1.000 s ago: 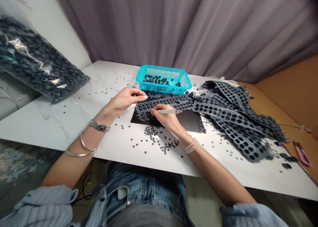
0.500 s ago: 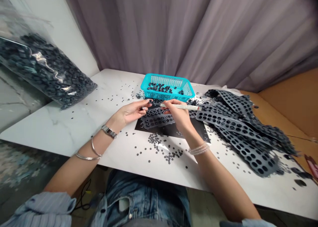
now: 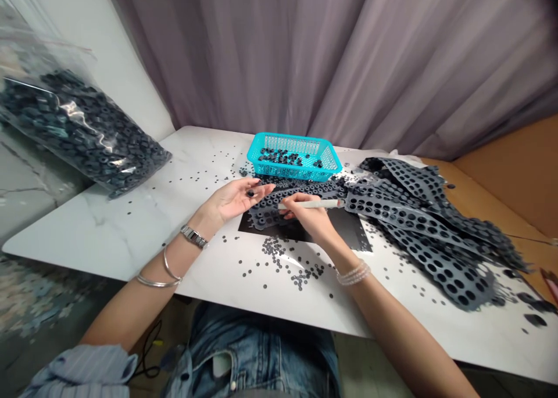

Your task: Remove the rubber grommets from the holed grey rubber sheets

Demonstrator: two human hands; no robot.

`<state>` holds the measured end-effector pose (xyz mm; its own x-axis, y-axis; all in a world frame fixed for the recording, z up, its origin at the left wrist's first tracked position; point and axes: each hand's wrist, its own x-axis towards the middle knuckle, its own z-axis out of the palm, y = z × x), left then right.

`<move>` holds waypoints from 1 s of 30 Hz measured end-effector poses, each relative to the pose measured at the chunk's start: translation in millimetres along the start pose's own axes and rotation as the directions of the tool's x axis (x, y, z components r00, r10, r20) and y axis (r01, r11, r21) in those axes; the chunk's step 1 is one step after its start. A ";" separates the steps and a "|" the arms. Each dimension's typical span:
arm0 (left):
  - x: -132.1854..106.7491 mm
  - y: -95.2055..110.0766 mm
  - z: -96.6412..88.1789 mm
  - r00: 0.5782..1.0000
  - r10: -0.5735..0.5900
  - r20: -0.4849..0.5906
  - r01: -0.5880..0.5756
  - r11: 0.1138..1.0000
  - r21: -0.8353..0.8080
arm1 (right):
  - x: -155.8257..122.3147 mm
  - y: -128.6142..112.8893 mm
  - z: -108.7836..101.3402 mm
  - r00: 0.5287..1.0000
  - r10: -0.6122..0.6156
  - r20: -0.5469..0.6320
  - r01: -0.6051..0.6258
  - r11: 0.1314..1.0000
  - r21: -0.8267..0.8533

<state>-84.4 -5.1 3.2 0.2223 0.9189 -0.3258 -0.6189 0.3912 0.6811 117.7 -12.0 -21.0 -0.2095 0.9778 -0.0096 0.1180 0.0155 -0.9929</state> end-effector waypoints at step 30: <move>-21.3 -6.2 1.9 0.939 0.062 0.338 -0.311 -0.269 0.912 | -17.6 -5.7 6.9 0.957 -0.160 0.242 0.253 0.871 -0.421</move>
<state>-83.9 -27.0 7.2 0.4252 0.9041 -0.0421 0.7843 -0.3449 0.5156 114.0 -30.7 -16.0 -0.4546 0.8824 0.1213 0.4584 0.3485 -0.8175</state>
